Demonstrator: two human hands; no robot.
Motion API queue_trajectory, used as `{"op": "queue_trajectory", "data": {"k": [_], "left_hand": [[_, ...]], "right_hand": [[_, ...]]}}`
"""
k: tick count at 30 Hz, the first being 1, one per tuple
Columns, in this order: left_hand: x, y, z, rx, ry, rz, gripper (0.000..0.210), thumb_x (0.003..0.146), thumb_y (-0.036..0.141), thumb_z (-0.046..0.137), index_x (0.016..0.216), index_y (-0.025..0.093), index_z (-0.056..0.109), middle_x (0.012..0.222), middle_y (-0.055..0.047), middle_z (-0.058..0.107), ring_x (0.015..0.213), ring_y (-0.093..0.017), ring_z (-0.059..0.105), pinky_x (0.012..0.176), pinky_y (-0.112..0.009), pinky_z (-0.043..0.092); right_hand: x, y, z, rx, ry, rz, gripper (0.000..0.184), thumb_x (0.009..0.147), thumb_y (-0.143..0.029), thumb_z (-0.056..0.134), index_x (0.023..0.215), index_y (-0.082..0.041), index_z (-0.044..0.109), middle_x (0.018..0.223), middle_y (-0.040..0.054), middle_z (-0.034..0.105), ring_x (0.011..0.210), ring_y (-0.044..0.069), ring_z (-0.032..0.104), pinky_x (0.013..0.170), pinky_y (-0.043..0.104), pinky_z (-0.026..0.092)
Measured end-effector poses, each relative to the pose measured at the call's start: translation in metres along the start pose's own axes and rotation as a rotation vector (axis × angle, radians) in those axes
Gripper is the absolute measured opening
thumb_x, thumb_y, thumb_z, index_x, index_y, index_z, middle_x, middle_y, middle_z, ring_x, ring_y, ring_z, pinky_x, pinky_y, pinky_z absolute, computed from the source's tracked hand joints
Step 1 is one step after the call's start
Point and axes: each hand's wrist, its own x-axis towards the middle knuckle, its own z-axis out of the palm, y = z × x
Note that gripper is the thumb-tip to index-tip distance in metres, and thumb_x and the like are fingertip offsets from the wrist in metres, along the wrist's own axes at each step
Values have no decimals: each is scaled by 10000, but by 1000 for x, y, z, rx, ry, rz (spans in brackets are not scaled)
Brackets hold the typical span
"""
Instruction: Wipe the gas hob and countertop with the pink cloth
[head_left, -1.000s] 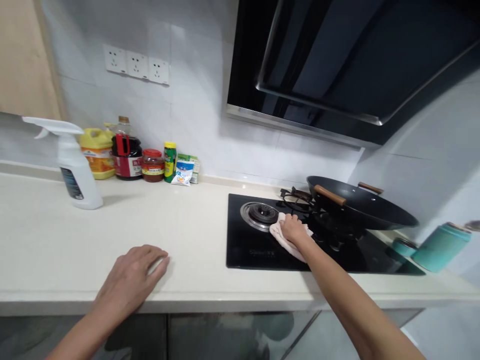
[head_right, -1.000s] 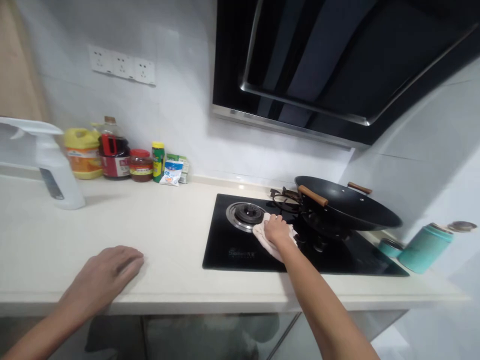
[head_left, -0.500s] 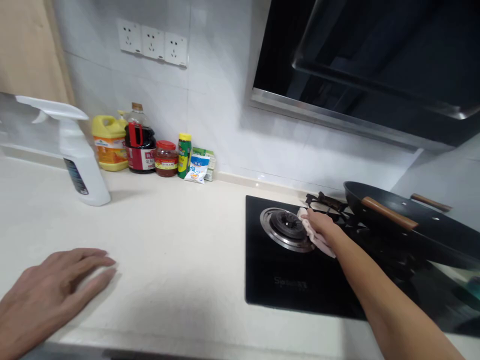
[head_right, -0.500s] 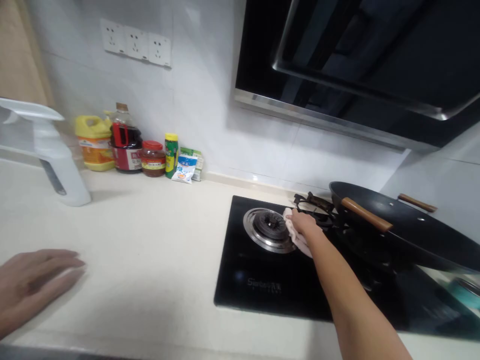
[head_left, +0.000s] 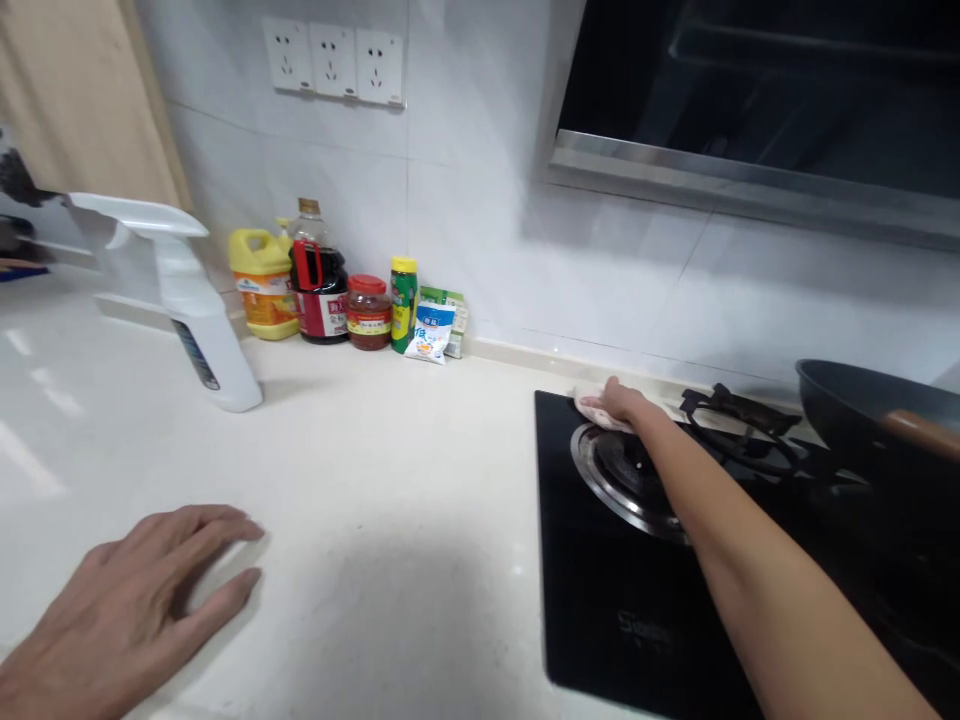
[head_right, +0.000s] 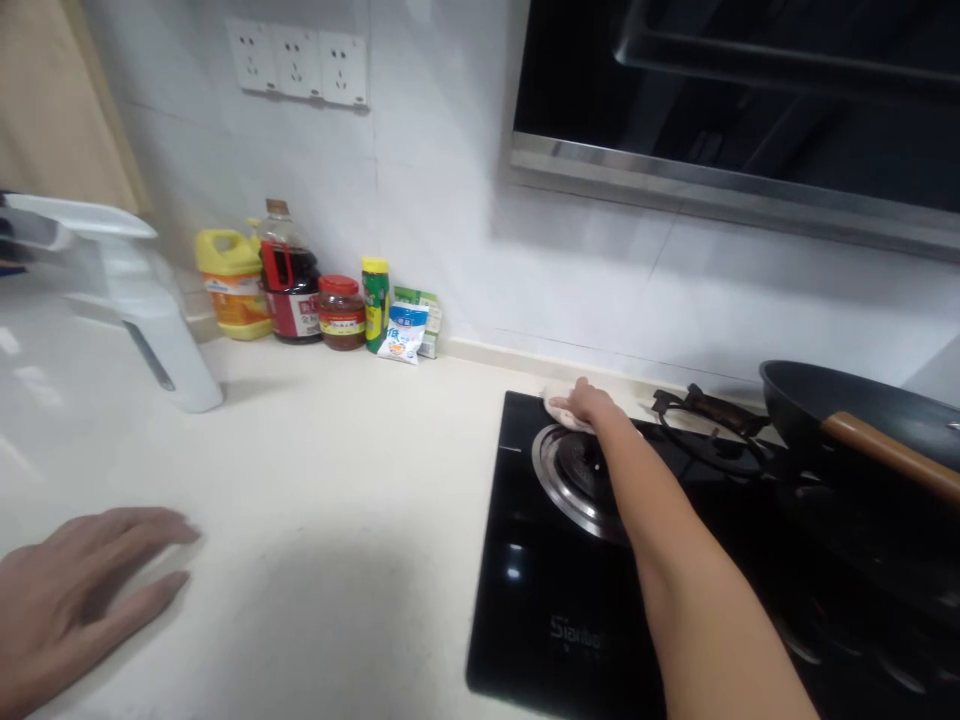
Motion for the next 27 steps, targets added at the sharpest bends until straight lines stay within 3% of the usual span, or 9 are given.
{"op": "queue_trajectory", "data": {"k": [5,9,14,20,24,27], "left_hand": [[2,17,-13,-21,-12,-7,419,787,684,492,1007,424,737,1167,0,716,1149,-308,611,960,-482,472],[1,20,-17,-38,2,27,424,827,627,467,1024,359,730,1177,-23,711,1157,-302,598,957,-463,450],[2,22,-19,-30,-20,59,428,897,536,429,1076,276,717,1213,-63,701,1186,-291,573,958,-439,420],[3,31,-27,18,-81,29,409,928,460,406,1110,248,704,1272,-80,686,1214,-286,555,960,-422,410],[2,35,-32,16,-98,26,436,936,445,395,1162,222,694,1324,-100,664,1246,-305,536,992,-456,401],[1,38,-35,6,-89,49,465,936,448,388,1177,195,696,1326,-118,663,1234,-328,544,977,-474,410]], "right_hand": [[-18,-82,13,-4,-119,-241,765,831,-708,657,1332,-139,550,1346,208,627,1191,335,625,957,374,463],[-54,-105,16,-21,-88,-320,762,889,-719,560,1379,-138,509,1401,207,566,1223,333,592,1004,394,434],[-111,-101,10,-35,-10,-377,684,957,-665,483,1367,-119,525,1387,200,553,1303,310,495,1080,392,362],[-191,-92,3,-8,72,-444,633,944,-664,500,1273,-132,596,1243,161,624,1205,287,533,1046,377,372],[-240,-57,-2,-4,111,-439,535,963,-613,497,1251,-178,617,1250,102,639,1220,236,533,1060,318,357],[-269,-16,-5,-30,143,-354,514,978,-586,467,1272,-195,625,1307,110,630,1263,262,510,1081,366,340]]}}
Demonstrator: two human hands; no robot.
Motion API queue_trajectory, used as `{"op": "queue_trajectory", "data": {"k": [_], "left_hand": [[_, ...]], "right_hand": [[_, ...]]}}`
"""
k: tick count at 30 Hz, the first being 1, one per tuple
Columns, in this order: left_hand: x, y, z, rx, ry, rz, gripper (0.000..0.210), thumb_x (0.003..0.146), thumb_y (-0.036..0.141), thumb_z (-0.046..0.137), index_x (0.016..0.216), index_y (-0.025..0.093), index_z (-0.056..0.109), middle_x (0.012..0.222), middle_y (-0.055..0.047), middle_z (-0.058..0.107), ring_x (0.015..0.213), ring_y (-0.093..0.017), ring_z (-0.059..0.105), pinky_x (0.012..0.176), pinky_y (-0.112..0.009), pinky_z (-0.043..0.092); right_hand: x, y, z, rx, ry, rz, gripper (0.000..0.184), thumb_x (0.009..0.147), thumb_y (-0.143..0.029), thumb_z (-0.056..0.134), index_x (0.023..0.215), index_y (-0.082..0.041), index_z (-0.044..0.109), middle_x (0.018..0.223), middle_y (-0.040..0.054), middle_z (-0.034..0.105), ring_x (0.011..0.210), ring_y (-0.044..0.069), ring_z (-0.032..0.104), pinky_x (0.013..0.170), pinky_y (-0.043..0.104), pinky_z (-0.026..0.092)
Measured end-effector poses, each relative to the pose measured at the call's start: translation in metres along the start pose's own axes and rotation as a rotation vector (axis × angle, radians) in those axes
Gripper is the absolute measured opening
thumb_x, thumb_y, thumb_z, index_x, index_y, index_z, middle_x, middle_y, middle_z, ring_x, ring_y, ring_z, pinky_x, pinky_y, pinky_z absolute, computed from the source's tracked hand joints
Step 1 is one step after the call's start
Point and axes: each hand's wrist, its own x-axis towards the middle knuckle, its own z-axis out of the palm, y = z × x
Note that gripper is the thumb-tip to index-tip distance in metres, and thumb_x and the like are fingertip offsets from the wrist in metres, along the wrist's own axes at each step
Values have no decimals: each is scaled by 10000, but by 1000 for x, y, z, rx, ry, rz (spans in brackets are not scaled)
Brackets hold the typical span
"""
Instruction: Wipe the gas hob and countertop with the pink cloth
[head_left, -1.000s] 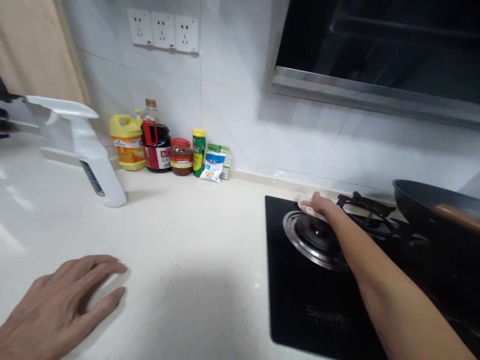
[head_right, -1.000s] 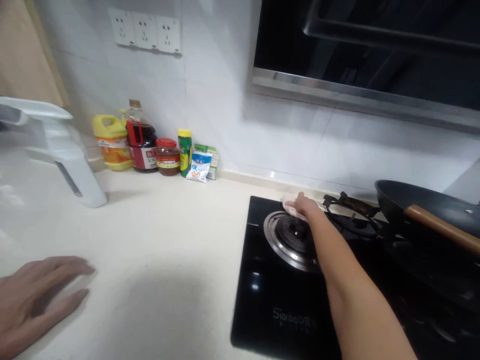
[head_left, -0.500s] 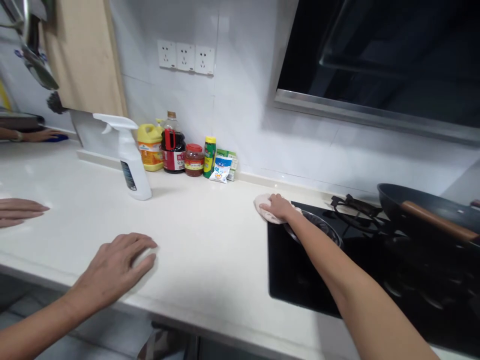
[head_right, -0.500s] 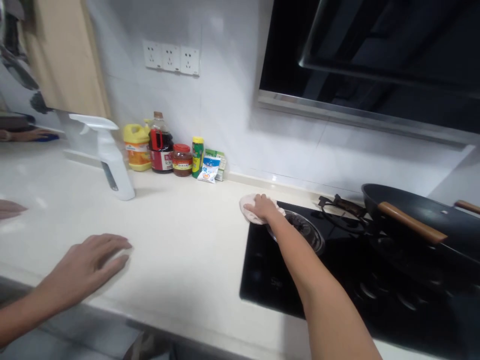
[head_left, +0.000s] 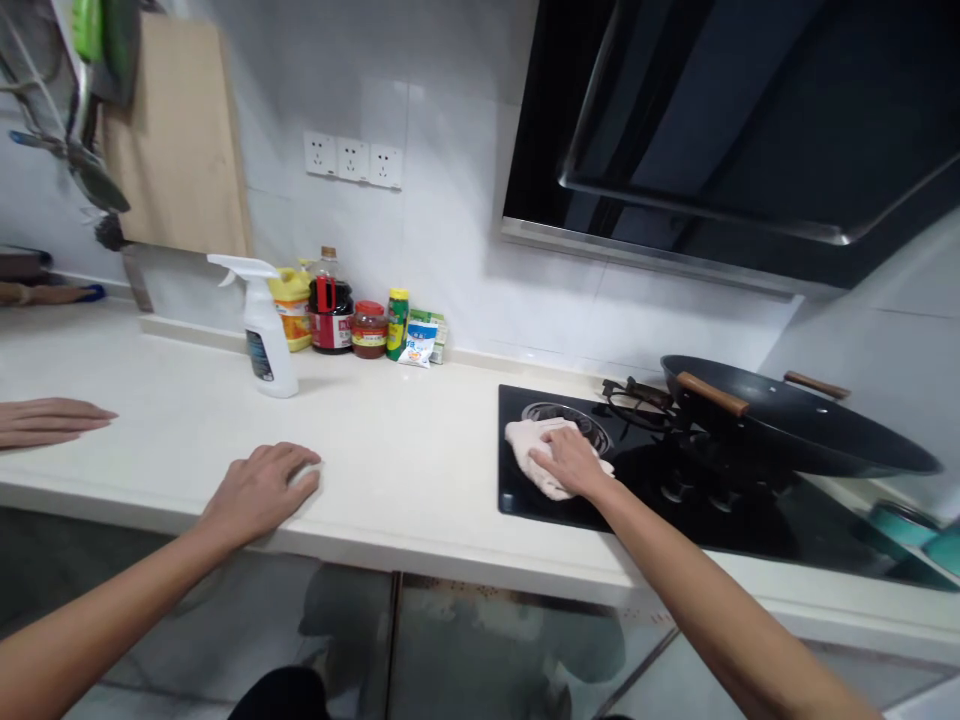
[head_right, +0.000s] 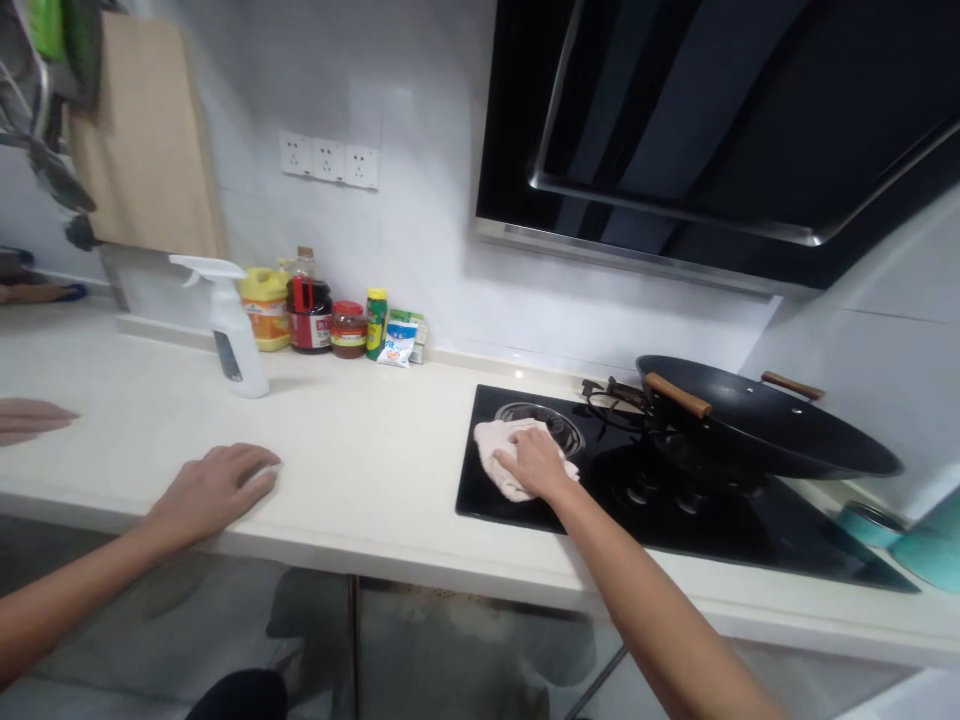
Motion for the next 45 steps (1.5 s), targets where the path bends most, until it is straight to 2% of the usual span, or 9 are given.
{"op": "queue_trajectory", "data": {"k": [5,9,14,17,22,27,34,38,45], "left_hand": [[-1,1,3,0,27,-3,464,888,457,410,1139,217,717,1293,-114,677,1215,-334,560,960,-460,421],[0,-3,9,9,49,29,465,878,463,409,1143,237,718,1254,-112,679,1183,-334,572,938,-459,427],[6,-6,2,57,11,107,430,896,425,403,1116,223,713,1164,-127,683,1119,-319,589,890,-440,441],[12,-8,0,91,-42,166,455,916,469,384,1107,219,712,1140,-131,676,1108,-311,592,878,-430,447],[19,-5,9,84,-29,64,580,895,625,392,1207,245,699,1228,-148,639,1190,-366,553,950,-491,435],[18,-3,12,7,-26,19,595,904,641,388,1238,265,707,1273,-161,637,1240,-397,527,990,-547,417],[23,-18,17,19,4,24,575,898,603,383,1179,249,739,1288,-112,673,1222,-379,561,999,-527,446],[27,-25,21,21,2,25,563,897,602,388,1165,261,747,1284,-96,686,1220,-378,571,1008,-528,447],[26,-17,17,32,-11,17,561,904,578,379,1145,233,749,1293,-111,687,1218,-382,567,1019,-526,441]], "right_hand": [[-39,57,-6,-89,1,198,514,983,-565,431,1327,-228,609,1397,117,593,1293,339,485,1110,502,298],[-33,86,-8,-116,-46,318,530,1000,-482,385,1294,-111,625,1349,198,618,1276,334,527,1102,444,336],[-12,87,-11,-92,-67,528,603,1009,-422,267,1330,-18,579,1354,307,576,1297,416,521,1056,564,367],[-19,76,-9,-58,-82,557,660,1007,-523,243,1393,-79,542,1441,260,527,1340,442,477,1041,608,375],[-58,29,-4,6,-110,359,788,946,-763,288,1536,-260,424,1600,137,398,1471,436,312,1128,627,285],[-68,-67,-12,146,-195,20,796,918,-761,433,1581,-326,360,1650,136,312,1525,449,181,1176,657,155],[-58,-173,-13,386,-56,-323,349,971,-351,481,1270,-217,603,1357,116,623,1325,306,490,1131,553,322],[-82,-163,-7,428,43,-372,269,925,-284,530,1163,-193,616,1270,114,659,1271,269,536,1116,454,366],[-154,-85,1,411,269,-349,412,828,-193,538,1231,-232,611,1338,65,651,1413,243,445,1175,437,327]]}}
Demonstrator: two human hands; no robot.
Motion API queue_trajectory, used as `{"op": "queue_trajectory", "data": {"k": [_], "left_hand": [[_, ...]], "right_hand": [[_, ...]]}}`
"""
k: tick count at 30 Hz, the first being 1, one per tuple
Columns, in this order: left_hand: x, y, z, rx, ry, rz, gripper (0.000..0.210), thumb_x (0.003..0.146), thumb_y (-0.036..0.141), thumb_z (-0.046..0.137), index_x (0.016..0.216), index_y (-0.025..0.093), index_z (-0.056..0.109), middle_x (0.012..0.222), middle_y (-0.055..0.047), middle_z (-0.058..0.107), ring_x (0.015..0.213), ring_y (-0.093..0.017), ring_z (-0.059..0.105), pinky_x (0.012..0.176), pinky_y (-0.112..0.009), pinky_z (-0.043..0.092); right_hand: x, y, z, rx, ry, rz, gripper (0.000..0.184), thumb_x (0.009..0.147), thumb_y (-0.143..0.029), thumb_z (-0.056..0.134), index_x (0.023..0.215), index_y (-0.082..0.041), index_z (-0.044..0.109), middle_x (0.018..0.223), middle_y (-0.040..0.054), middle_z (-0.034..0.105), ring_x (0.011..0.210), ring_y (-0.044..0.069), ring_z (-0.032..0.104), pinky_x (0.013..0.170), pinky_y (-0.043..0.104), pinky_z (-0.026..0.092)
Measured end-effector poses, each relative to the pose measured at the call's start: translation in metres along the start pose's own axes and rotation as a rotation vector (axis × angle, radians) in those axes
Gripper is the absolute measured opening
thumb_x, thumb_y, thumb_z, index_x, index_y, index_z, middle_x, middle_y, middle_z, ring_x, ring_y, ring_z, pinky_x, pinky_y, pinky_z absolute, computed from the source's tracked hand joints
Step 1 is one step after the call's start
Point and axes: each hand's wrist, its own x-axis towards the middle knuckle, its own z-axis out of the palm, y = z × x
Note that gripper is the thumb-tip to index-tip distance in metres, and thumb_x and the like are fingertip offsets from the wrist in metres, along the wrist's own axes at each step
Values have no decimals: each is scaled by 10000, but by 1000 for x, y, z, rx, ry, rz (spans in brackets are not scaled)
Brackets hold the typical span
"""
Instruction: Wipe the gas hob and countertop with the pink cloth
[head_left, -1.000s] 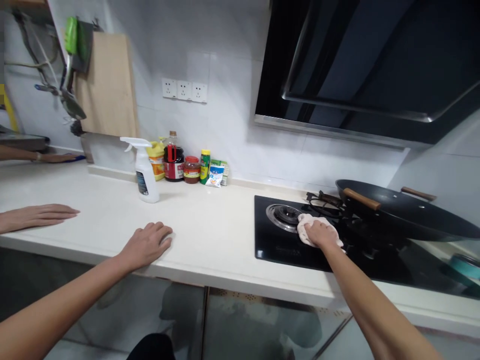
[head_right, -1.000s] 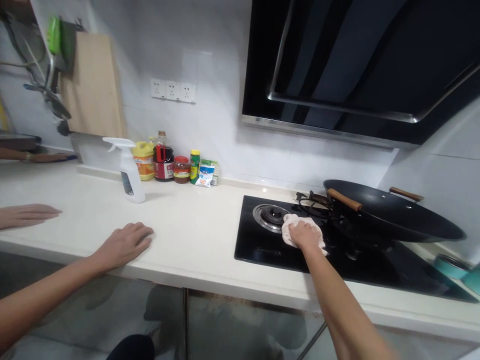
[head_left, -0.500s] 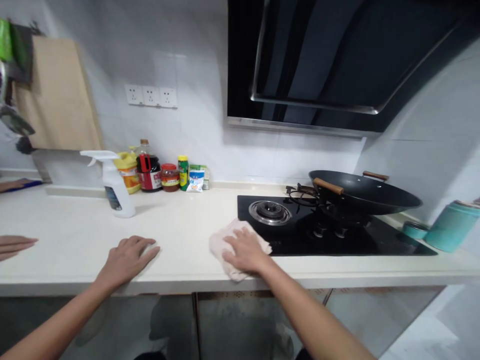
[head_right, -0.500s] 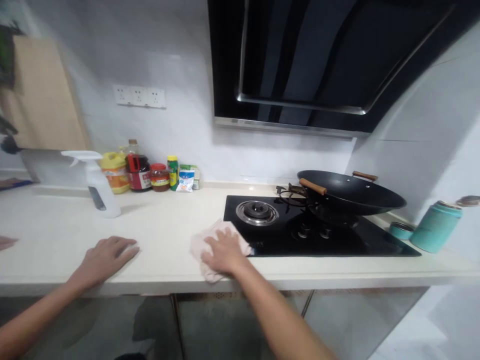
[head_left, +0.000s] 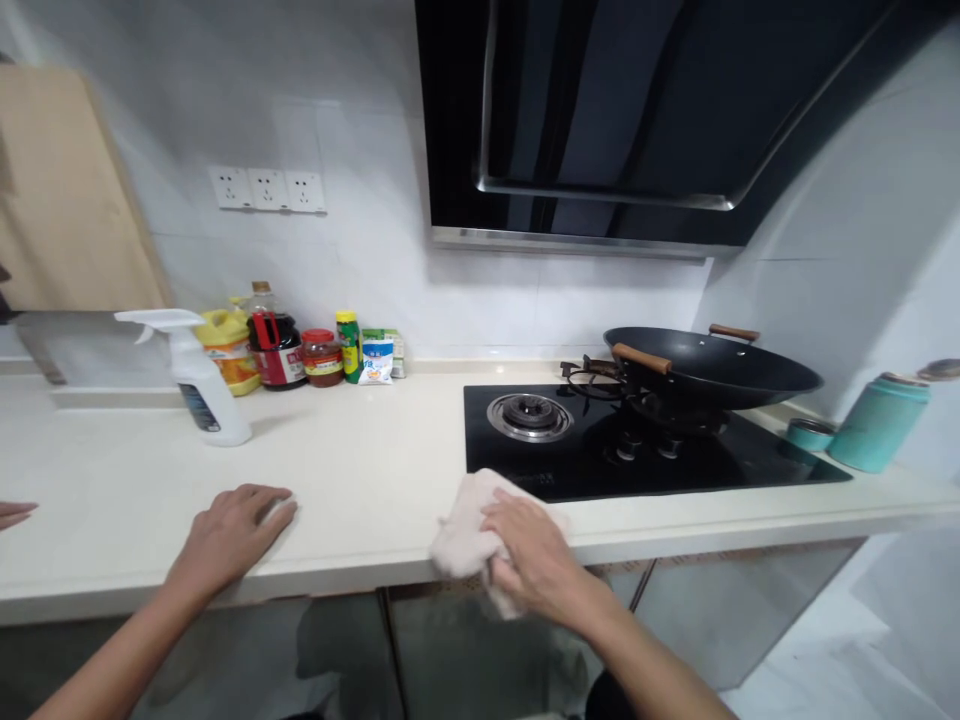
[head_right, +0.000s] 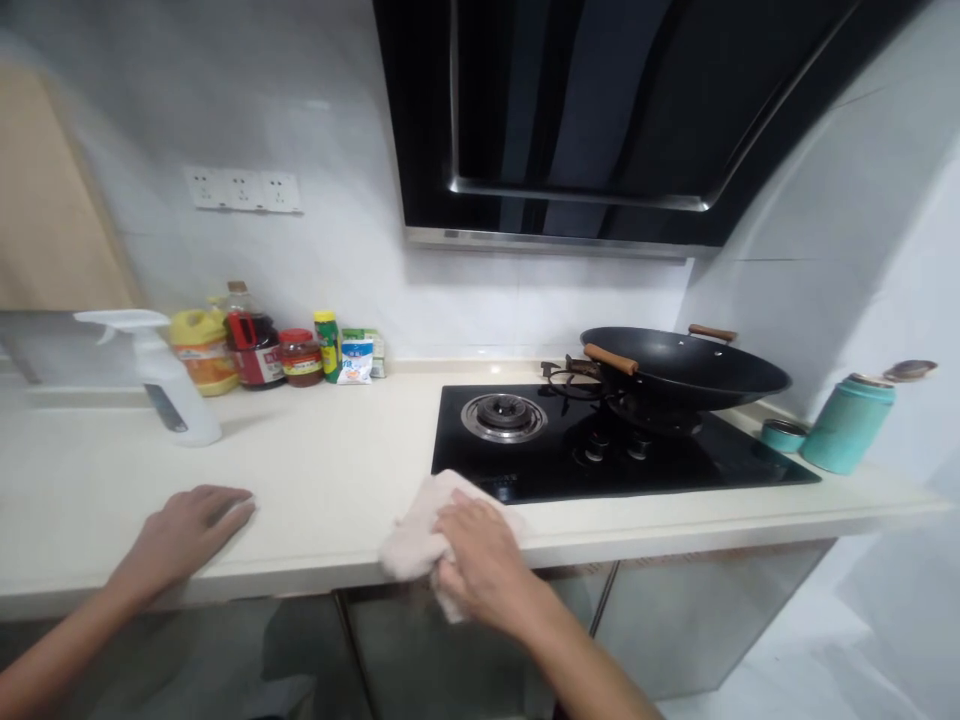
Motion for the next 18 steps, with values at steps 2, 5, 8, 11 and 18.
{"op": "queue_trajectory", "data": {"k": [2,5,8,11,18], "left_hand": [[-2,4,-2,-3,-4,-11,562,910,571,369,1145,227,746,1299,-115,682,1224,-379,560,1027,-524,435],[-5,9,-5,-8,3,-19,556,902,564,375,1135,222,746,1293,-116,684,1221,-375,561,1026,-517,436],[-7,13,-6,-13,33,-25,529,880,554,396,1095,232,757,1260,-103,704,1201,-368,579,1006,-498,451],[-8,14,-5,-21,57,-35,506,873,540,399,1062,244,764,1235,-88,716,1186,-353,591,986,-474,460],[-13,17,-5,-22,74,-43,500,892,523,393,1078,237,758,1230,-90,714,1179,-328,584,1001,-462,441]], "right_hand": [[-23,24,-15,-107,89,95,413,838,-199,501,1232,-208,624,1311,94,665,1361,263,498,1150,458,366],[-47,68,-44,-248,144,336,373,929,-288,420,1215,-194,642,1305,118,662,1277,278,557,1109,461,411],[-55,108,-74,-320,89,508,424,991,-349,321,1216,-187,641,1276,112,663,1222,258,578,1072,403,435],[-43,127,-84,-490,-7,641,481,993,-357,307,1271,-121,620,1310,161,635,1285,311,524,1132,449,360],[39,49,-22,-398,-300,698,586,1013,-418,290,1553,-218,399,1637,103,342,1512,447,188,1144,641,241]]}}
